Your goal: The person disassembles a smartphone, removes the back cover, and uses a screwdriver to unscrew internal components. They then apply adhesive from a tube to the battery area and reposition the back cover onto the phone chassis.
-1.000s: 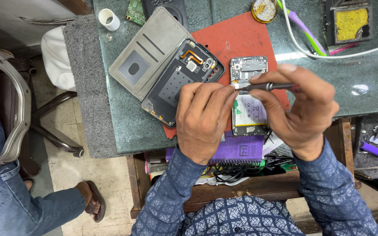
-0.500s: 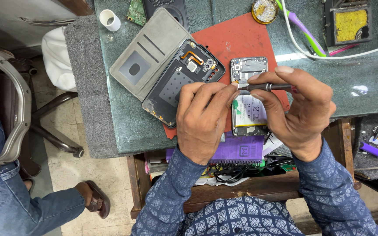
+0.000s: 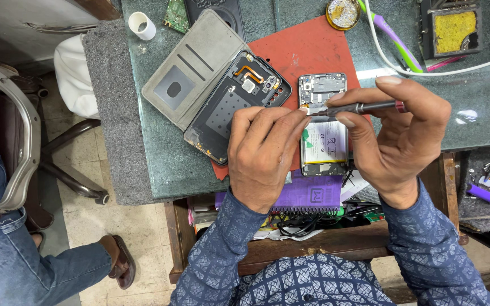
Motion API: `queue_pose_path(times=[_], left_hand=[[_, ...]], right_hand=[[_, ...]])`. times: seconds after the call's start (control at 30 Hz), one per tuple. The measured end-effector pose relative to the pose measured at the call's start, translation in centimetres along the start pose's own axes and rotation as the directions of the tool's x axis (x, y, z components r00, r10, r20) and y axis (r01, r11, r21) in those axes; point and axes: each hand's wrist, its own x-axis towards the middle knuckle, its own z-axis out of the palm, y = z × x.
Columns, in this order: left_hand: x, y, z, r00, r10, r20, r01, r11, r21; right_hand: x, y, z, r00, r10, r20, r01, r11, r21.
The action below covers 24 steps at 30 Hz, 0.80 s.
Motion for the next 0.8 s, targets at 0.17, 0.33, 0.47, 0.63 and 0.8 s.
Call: queue_pose_path(times=[0.17, 0.33, 0.47, 0.63, 0.8], left_hand=[[-0.03, 0.0, -0.18, 1.0, 0.009, 0.001, -0.009, 1.0, 0.008], [-0.06, 0.01, -0.2, 1.0, 0.009, -0.005, -0.009, 1.0, 0.017], [-0.03, -0.03, -0.1, 1.0, 0.016, -0.012, -0.015, 1.0, 0.026], [-0.03, -0.04, -0.08, 1.0, 0.016, -0.012, -0.015, 0.999, 0.028], [-0.03, 0.03, -0.16, 1.0, 0.017, -0.011, -0.017, 0.999, 0.039]], right_hand=[[-0.15, -0.1, -0.06, 1.0, 0.007, -0.003, -0.007, 1.0, -0.001], [-0.25, -0.18, 0.04, 1.0, 0.017, -0.012, -0.017, 1.0, 0.002], [-0.27, -0.12, 0.04, 1.0, 0.012, -0.011, -0.012, 1.0, 0.003], [-0.31, -0.07, 0.11, 1.0, 0.005, -0.025, -0.006, 1.0, -0.02], [-0.23, -0.02, 0.03, 1.0, -0.007, -0.02, 0.007, 1.0, -0.028]])
